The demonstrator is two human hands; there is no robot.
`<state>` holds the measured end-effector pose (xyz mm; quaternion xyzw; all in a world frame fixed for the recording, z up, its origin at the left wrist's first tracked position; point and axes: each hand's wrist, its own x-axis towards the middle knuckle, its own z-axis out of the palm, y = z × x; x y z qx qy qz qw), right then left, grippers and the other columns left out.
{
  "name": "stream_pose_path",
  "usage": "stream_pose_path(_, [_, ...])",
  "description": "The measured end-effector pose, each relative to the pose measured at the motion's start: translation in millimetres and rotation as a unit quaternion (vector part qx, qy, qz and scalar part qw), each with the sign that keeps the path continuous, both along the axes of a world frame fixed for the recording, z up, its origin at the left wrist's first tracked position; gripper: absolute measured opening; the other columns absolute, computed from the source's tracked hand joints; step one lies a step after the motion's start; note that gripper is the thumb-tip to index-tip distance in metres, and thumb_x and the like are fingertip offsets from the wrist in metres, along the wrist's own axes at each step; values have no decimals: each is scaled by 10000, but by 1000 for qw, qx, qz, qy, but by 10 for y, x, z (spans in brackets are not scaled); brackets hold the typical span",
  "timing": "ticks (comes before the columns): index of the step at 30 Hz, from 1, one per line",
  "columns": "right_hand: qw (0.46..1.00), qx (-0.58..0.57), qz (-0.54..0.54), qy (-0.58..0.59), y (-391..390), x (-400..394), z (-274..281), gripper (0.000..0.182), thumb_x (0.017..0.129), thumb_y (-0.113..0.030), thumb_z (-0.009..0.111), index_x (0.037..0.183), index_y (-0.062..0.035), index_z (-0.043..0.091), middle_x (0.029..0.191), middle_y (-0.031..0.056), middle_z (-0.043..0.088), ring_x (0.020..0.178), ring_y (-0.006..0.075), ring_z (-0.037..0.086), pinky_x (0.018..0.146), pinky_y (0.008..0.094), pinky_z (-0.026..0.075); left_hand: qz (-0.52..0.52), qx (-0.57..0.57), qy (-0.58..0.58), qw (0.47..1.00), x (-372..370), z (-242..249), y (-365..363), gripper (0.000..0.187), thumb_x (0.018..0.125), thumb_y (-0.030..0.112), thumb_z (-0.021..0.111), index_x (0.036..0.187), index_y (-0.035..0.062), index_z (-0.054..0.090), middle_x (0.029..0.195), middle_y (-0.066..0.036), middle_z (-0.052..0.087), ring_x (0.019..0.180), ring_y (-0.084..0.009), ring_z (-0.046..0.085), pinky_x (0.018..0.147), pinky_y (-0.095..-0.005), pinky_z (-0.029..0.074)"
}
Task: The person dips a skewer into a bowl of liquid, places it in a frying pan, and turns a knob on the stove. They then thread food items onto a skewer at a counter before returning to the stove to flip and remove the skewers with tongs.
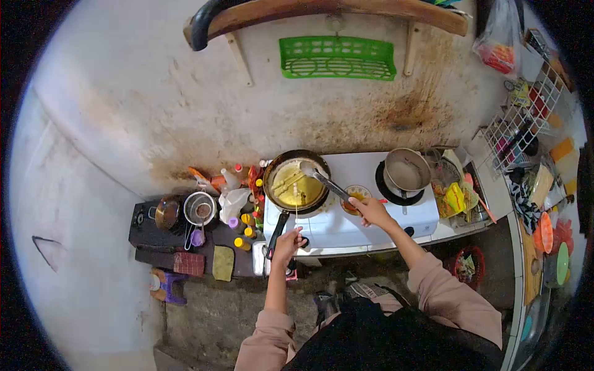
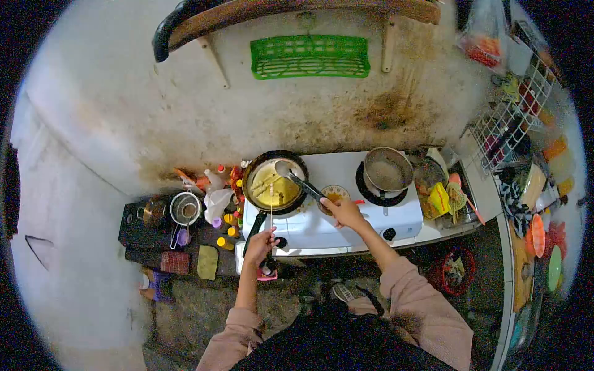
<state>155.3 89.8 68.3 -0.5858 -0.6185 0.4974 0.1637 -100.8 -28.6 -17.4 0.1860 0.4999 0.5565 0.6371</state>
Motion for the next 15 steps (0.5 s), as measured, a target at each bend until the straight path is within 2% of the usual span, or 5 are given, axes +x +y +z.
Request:
stream_pose_path(2, [996,-38,-28,70,-45,151,-173,599,792,-554,490,736,39,551,541,80,516,422,146,553,384,270,487,7,0,7,1000,48,38,13,320,880,150,477,1090,-91,485,715,-18,479,641,-102,498,719,-292,502])
stream_pose_path(7, [971,-111,-106,185,-305,716,-38,559,813,-538,473,773,16,540,622,68,532,433,140,547,383,266,483,11,-2,38,999,232,154,52,299,878,131,456,1091,-77,484,709,-20,468,650,-113,505,727,-296,489])
stream_pose_path(9, [966,-78,-132,208,-387,1037,-33,544,829,-525,457,768,10,535,618,65,530,425,138,539,388,258,476,-8,-18,58,998,295,66,100,294,879,126,449,1106,-56,489,707,-4,458,619,-91,465,750,-284,471])
stream_pose_path(12, [952,-48,-194,232,-499,1539,172,521,837,-518,449,775,-6,521,631,57,529,431,135,537,395,258,470,5,-21,38,999,611,306,101,286,875,107,456,1120,-38,491,713,14,457,608,-67,447,758,-282,469])
stream_pose_path(15, [931,11,-265,252,-557,2178,198,491,842,-505,453,795,-21,521,604,43,522,417,125,520,391,253,462,2,-2,54,999,978,454,123,293,870,150,497,1103,-27,500,706,29,453,601,-59,442,757,-288,468])
